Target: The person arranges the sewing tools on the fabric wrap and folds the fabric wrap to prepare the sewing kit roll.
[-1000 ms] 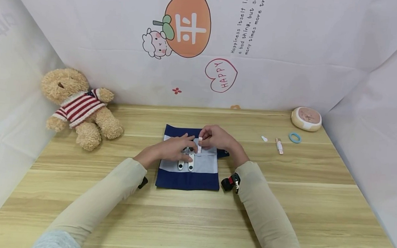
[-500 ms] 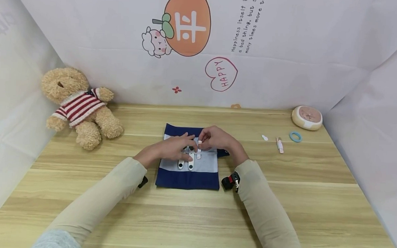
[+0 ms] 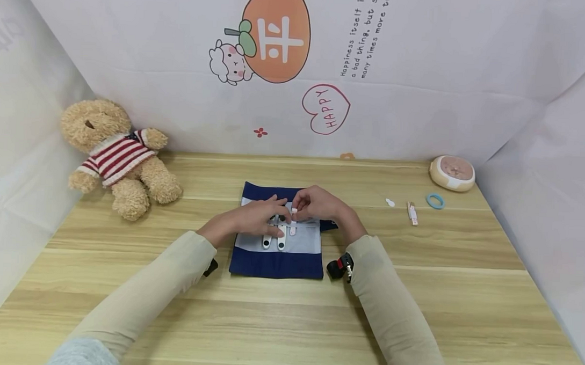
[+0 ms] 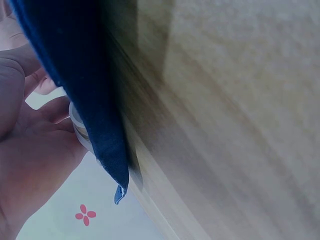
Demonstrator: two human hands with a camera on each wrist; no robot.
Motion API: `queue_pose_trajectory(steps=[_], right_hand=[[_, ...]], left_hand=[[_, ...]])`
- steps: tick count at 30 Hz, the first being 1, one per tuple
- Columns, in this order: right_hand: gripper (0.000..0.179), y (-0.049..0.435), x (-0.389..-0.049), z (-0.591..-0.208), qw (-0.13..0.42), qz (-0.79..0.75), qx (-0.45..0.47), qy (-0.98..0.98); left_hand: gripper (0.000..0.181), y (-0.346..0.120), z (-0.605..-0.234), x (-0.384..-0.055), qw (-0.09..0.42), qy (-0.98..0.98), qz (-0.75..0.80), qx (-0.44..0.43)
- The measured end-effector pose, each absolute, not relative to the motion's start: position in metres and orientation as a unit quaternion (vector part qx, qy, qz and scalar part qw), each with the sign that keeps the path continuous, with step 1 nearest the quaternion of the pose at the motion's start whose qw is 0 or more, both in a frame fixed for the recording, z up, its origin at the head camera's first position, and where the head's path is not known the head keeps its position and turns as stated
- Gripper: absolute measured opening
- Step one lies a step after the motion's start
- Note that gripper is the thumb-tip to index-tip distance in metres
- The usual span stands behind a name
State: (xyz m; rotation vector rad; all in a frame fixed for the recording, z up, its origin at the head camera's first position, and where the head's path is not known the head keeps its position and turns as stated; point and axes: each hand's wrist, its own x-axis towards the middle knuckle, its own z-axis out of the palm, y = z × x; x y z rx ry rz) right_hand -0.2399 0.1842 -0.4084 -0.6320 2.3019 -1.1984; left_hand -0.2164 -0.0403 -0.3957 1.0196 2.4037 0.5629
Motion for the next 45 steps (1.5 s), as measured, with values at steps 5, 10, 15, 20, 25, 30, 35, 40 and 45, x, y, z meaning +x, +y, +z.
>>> queue_pose_trajectory(steps=[5,10,15,20,25,30,35,40,45], right_hand=[[0.013,0.184,-0.24,-0.408,0.235,-0.428,-0.237,0.84],[0.012,0.183,-0.239,-0.406,0.238,-0.421,-0.248,0.84],[0.012,0.183,-0.238,-0.406,0.234,-0.412,-0.249,0.844],[0.011,0.185,-0.239,-0.407,0.231,-0.407,-0.255,0.846],[0.017,0.19,-0.24,-0.409,0.22,-0.41,-0.248,0.85],[0.021,0.203,-0.238,-0.407,0.165,-0.416,-0.212,0.869],[0.024,0.223,-0.235,-0.4,0.093,-0.419,-0.184,0.884],[0.028,0.25,-0.233,-0.398,0.067,-0.423,-0.152,0.891],[0.035,0.279,-0.227,-0.395,0.058,-0.414,-0.114,0.901]], left_hand=[[0.029,-0.04,-0.396,-0.217,0.234,0.876,0.205,0.368],[0.028,-0.04,-0.396,-0.216,0.232,0.878,0.206,0.365],[0.029,-0.04,-0.395,-0.216,0.23,0.878,0.205,0.366],[0.03,-0.04,-0.394,-0.215,0.236,0.877,0.208,0.363],[0.033,-0.041,-0.394,-0.215,0.237,0.875,0.216,0.361],[0.035,-0.043,-0.395,-0.217,0.215,0.877,0.233,0.361],[0.036,-0.042,-0.395,-0.219,0.167,0.889,0.227,0.361],[0.04,-0.04,-0.394,-0.22,0.14,0.894,0.225,0.362],[0.044,-0.039,-0.396,-0.22,0.135,0.897,0.221,0.358]])
